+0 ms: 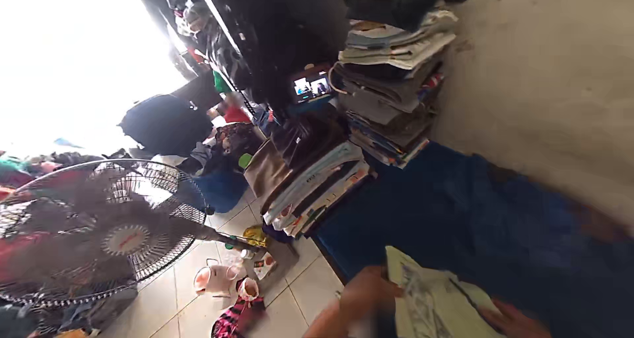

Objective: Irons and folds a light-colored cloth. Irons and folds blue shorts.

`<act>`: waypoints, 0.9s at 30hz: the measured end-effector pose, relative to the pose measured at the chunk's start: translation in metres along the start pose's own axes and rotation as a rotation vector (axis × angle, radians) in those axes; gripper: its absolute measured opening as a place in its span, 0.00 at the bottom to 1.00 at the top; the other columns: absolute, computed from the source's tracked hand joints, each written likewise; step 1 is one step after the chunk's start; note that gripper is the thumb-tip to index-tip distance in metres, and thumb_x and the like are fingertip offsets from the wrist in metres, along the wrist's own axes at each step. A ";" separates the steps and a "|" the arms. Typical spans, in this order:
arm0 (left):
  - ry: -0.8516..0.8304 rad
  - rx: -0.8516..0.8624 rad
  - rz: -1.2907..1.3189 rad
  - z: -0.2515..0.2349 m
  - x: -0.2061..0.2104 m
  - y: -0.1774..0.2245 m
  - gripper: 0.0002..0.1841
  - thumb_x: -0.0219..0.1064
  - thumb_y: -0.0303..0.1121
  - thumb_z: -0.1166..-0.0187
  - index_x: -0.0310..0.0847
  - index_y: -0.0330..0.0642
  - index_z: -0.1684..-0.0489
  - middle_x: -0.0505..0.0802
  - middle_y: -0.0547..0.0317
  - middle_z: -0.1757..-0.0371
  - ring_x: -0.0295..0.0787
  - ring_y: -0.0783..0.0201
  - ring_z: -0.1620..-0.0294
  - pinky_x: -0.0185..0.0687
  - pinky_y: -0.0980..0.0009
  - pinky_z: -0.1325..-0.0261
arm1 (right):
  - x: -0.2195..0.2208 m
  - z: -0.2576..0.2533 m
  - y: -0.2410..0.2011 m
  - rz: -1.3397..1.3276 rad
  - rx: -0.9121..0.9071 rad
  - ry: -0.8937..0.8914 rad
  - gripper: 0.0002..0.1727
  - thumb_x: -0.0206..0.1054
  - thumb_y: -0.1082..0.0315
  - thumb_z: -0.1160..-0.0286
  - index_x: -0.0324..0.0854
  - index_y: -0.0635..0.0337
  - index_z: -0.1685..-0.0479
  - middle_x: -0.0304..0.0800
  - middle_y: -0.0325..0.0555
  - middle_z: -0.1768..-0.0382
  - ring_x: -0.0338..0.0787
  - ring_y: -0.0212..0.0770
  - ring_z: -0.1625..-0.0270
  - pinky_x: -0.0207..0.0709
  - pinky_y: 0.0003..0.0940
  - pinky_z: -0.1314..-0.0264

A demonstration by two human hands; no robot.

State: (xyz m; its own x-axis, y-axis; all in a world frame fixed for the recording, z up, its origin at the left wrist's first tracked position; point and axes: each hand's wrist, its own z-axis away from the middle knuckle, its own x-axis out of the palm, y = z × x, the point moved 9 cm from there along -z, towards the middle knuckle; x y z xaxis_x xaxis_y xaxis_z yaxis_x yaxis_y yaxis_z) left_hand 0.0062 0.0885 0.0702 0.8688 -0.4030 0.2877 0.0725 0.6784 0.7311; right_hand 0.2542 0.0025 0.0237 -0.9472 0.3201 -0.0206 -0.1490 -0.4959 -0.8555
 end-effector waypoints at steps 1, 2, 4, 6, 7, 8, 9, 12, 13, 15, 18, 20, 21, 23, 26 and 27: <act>0.026 0.106 0.027 0.016 -0.022 0.029 0.20 0.63 0.19 0.24 0.75 0.31 0.32 0.92 0.50 0.51 0.92 0.61 0.57 0.91 0.61 0.54 | 0.025 -0.012 -0.043 0.043 -0.103 -0.042 0.17 0.66 0.72 0.23 0.79 0.66 0.36 0.92 0.40 0.55 0.93 0.30 0.57 0.90 0.32 0.54; 0.056 0.229 0.050 0.033 -0.046 0.060 0.21 0.64 0.19 0.27 0.75 0.31 0.33 0.93 0.52 0.53 0.93 0.62 0.57 0.92 0.62 0.55 | 0.053 -0.022 -0.090 0.089 -0.217 -0.079 0.19 0.69 0.72 0.25 0.80 0.65 0.36 0.93 0.40 0.54 0.93 0.30 0.56 0.90 0.31 0.53; 0.124 0.488 0.082 0.071 -0.097 0.123 0.21 0.65 0.20 0.30 0.76 0.33 0.36 0.95 0.57 0.55 0.95 0.65 0.57 0.93 0.66 0.55 | 0.121 -0.034 -0.187 0.174 -0.465 -0.159 0.21 0.72 0.68 0.30 0.82 0.63 0.37 0.94 0.39 0.54 0.94 0.29 0.54 0.91 0.31 0.50; 0.196 0.725 0.106 0.108 -0.149 0.178 0.19 0.65 0.20 0.31 0.78 0.35 0.39 0.97 0.60 0.56 0.96 0.68 0.57 0.94 0.68 0.54 | 0.195 -0.036 -0.273 0.260 -0.657 -0.224 0.20 0.74 0.68 0.29 0.83 0.63 0.39 0.94 0.40 0.55 0.94 0.30 0.55 0.90 0.33 0.49; 0.235 0.819 0.120 0.123 -0.176 0.201 0.18 0.66 0.21 0.31 0.78 0.36 0.41 0.97 0.61 0.56 0.96 0.68 0.57 0.94 0.68 0.53 | 0.232 -0.037 -0.309 0.286 -0.718 -0.257 0.18 0.74 0.70 0.28 0.83 0.64 0.39 0.94 0.44 0.56 0.94 0.33 0.56 0.90 0.36 0.49; 0.280 0.887 0.131 0.136 -0.202 0.219 0.18 0.66 0.21 0.32 0.78 0.36 0.42 0.97 0.61 0.56 0.96 0.68 0.56 0.95 0.68 0.52 | 0.269 -0.039 -0.337 0.304 -0.764 -0.298 0.18 0.74 0.72 0.27 0.83 0.66 0.39 0.94 0.47 0.55 0.94 0.36 0.55 0.90 0.40 0.49; 0.330 0.929 0.142 0.144 -0.228 0.231 0.18 0.64 0.20 0.32 0.78 0.36 0.42 0.97 0.60 0.56 0.96 0.68 0.57 0.95 0.68 0.53 | 0.305 -0.044 -0.359 0.323 -0.796 -0.343 0.18 0.74 0.72 0.27 0.83 0.66 0.39 0.94 0.50 0.54 0.94 0.39 0.54 0.90 0.42 0.47; 0.481 0.864 0.161 0.145 -0.295 0.236 0.19 0.59 0.18 0.31 0.74 0.35 0.41 0.96 0.59 0.60 0.96 0.67 0.62 0.95 0.68 0.60 | 0.394 -0.071 -0.381 0.482 -0.817 -0.400 0.20 0.76 0.74 0.30 0.83 0.69 0.39 0.93 0.57 0.52 0.94 0.46 0.51 0.87 0.48 0.43; 0.546 0.754 0.085 0.137 -0.313 0.226 0.20 0.59 0.18 0.30 0.71 0.34 0.36 0.95 0.57 0.61 0.96 0.66 0.65 0.95 0.68 0.65 | 0.413 -0.081 -0.375 0.604 -0.812 -0.363 0.21 0.77 0.74 0.31 0.82 0.71 0.38 0.92 0.62 0.51 0.94 0.54 0.50 0.86 0.55 0.42; 0.713 0.464 -0.278 0.123 -0.341 0.202 0.30 0.69 0.24 0.23 0.63 0.31 0.21 0.92 0.48 0.57 0.95 0.59 0.63 0.94 0.63 0.63 | 0.434 -0.096 -0.352 0.900 -0.784 -0.250 0.25 0.78 0.73 0.30 0.79 0.71 0.34 0.90 0.68 0.47 0.91 0.66 0.45 0.83 0.65 0.41; 0.996 0.436 -0.815 0.116 -0.348 0.212 0.45 0.76 0.40 0.24 0.56 0.20 0.14 0.85 0.23 0.35 0.84 0.30 0.35 0.77 0.35 0.32 | 0.437 -0.087 -0.340 1.121 -0.846 -0.081 0.27 0.75 0.69 0.25 0.77 0.70 0.28 0.87 0.68 0.40 0.91 0.67 0.43 0.84 0.63 0.44; 1.057 0.639 -0.954 0.108 -0.319 0.247 0.40 0.70 0.45 0.21 0.63 0.22 0.17 0.77 0.18 0.26 0.73 0.21 0.25 0.69 0.30 0.27 | 0.430 -0.068 -0.343 1.070 -1.052 0.072 0.27 0.79 0.66 0.30 0.82 0.71 0.34 0.88 0.65 0.43 0.92 0.64 0.45 0.87 0.59 0.53; 1.037 0.724 -1.005 0.097 -0.301 0.266 0.38 0.66 0.47 0.18 0.65 0.24 0.17 0.75 0.20 0.23 0.70 0.22 0.22 0.67 0.31 0.24 | 0.424 -0.060 -0.344 1.011 -1.148 0.132 0.27 0.80 0.63 0.31 0.83 0.70 0.36 0.89 0.63 0.43 0.92 0.63 0.43 0.88 0.57 0.53; 0.952 0.852 -1.097 0.065 -0.270 0.295 0.38 0.61 0.51 0.17 0.66 0.25 0.17 0.72 0.21 0.19 0.66 0.22 0.18 0.62 0.29 0.22 | 0.398 -0.051 -0.339 0.843 -1.303 0.238 0.26 0.76 0.59 0.28 0.85 0.69 0.37 0.89 0.60 0.40 0.89 0.60 0.38 0.86 0.53 0.45; 0.821 0.830 -1.278 0.005 -0.244 0.299 0.45 0.55 0.61 0.18 0.63 0.26 0.14 0.67 0.24 0.14 0.58 0.20 0.14 0.52 0.24 0.20 | 0.314 -0.073 -0.299 0.624 -1.340 0.426 0.22 0.67 0.60 0.21 0.84 0.69 0.37 0.89 0.59 0.37 0.88 0.54 0.33 0.81 0.48 0.31; 0.804 0.813 -1.311 -0.003 -0.239 0.297 0.46 0.55 0.62 0.19 0.63 0.26 0.14 0.66 0.23 0.13 0.57 0.18 0.14 0.50 0.22 0.20 | 0.276 -0.092 -0.277 0.631 -1.260 0.506 0.23 0.65 0.60 0.19 0.83 0.70 0.35 0.88 0.61 0.35 0.87 0.55 0.31 0.80 0.50 0.28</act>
State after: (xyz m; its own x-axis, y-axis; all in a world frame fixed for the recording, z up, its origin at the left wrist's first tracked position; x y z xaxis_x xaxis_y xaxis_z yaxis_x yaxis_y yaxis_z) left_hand -0.1788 0.3881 0.2170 0.4644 0.1650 -0.8701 0.8443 -0.3789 0.3789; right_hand 0.0602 0.3026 0.2075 -0.5253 0.6932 -0.4936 0.8219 0.2631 -0.5052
